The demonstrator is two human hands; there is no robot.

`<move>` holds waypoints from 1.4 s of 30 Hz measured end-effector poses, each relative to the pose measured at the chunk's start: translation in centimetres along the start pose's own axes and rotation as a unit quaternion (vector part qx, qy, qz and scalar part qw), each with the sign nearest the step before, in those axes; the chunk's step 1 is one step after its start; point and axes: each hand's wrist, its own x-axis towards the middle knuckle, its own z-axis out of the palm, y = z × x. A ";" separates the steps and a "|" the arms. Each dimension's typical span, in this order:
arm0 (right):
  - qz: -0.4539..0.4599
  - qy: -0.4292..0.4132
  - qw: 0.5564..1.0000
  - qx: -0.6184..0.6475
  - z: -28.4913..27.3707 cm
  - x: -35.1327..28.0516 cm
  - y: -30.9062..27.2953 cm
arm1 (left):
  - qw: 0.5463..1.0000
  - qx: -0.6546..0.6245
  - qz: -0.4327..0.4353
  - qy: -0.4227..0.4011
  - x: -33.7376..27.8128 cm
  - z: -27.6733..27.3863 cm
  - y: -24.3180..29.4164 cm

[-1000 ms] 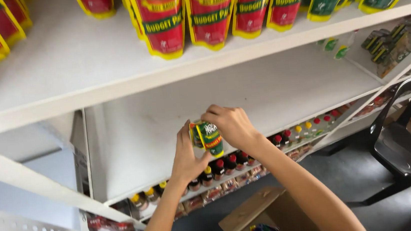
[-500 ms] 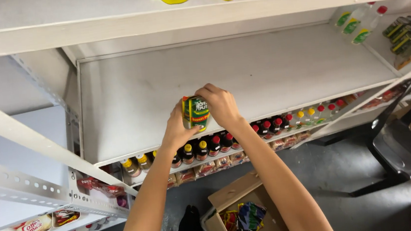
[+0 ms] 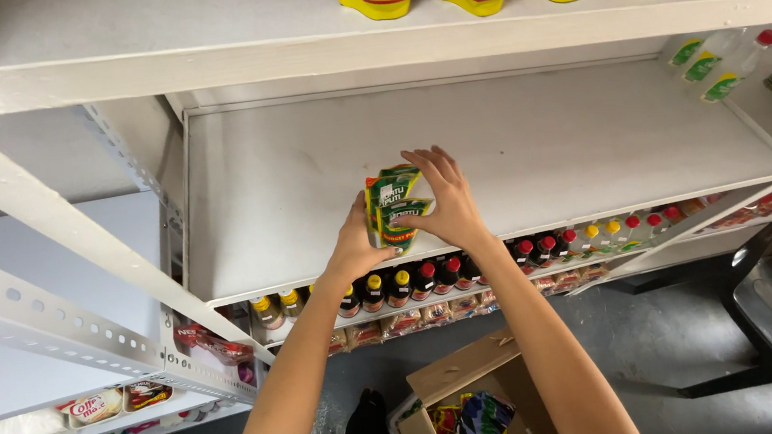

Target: Organize condiment pouches on a grocery store shelf and in a shipping box.

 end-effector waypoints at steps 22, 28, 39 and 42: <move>-0.326 0.144 0.904 -0.234 -26.8 23.8 -20.7 | 0.957 0.009 0.251 0.146 -0.3 -24.6 33.6; -0.270 -0.093 0.927 -0.243 -28.2 32.6 -18.5 | 0.941 0.120 0.258 0.184 7.2 -26.5 36.1; -0.001 -0.285 0.927 -0.243 -25.7 38.2 -19.0 | 0.958 -0.003 0.258 -0.122 14.6 -26.6 33.9; -0.007 -0.284 0.923 -0.259 -25.8 37.9 -19.4 | 0.973 0.001 0.200 -0.114 14.8 -26.3 33.5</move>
